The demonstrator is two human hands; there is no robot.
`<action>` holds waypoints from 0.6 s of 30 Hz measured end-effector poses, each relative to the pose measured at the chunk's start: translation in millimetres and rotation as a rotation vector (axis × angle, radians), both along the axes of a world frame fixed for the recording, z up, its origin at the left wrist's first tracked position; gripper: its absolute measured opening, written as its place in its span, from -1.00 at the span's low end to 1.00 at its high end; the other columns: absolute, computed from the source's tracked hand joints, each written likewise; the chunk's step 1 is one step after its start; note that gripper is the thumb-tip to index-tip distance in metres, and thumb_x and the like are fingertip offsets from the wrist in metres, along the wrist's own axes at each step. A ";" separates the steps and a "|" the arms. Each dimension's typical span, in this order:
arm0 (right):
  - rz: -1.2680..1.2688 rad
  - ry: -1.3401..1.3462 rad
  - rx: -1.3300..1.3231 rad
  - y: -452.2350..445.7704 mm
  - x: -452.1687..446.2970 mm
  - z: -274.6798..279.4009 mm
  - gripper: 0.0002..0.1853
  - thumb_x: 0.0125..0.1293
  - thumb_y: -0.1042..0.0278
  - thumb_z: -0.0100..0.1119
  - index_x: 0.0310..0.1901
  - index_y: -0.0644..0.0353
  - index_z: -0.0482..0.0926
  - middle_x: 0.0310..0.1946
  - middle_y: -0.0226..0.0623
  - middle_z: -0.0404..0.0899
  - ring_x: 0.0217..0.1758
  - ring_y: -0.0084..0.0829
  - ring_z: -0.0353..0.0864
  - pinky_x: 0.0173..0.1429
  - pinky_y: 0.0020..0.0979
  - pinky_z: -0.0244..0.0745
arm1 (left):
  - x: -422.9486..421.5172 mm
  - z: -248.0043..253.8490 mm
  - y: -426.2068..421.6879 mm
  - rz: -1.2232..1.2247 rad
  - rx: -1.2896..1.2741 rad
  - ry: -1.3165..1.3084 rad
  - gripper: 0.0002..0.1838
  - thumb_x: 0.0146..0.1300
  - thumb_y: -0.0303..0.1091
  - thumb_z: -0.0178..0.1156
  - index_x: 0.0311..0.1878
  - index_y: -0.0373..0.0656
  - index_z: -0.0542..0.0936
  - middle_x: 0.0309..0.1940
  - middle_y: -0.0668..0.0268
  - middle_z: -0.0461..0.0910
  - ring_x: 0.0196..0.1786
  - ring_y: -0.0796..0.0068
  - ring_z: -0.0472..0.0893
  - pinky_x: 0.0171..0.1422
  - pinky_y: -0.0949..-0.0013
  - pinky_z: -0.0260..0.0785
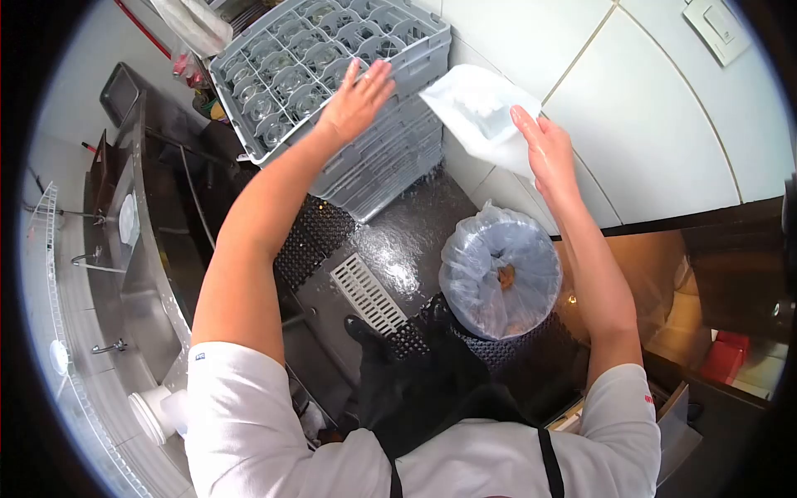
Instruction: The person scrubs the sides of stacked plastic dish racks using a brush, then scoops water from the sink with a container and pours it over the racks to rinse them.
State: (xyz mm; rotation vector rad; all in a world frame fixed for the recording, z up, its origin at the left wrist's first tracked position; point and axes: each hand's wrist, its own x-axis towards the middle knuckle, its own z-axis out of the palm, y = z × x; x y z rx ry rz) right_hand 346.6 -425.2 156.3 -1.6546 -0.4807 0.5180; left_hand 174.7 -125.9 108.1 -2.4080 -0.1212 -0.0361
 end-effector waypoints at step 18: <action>-0.199 0.114 0.201 -20.1 -0.2 -20.4 -0.71 0.31 0.18 0.40 -0.39 0.24 0.66 -0.54 -0.65 0.42 -0.50 -0.74 0.17 -0.42 -0.54 0.06 | 1.9 2.7 23.8 0.018 -0.041 0.043 0.11 0.09 0.05 0.44 0.60 -0.13 0.06 0.66 0.20 -0.17 0.67 0.11 -0.12 0.69 0.07 -0.09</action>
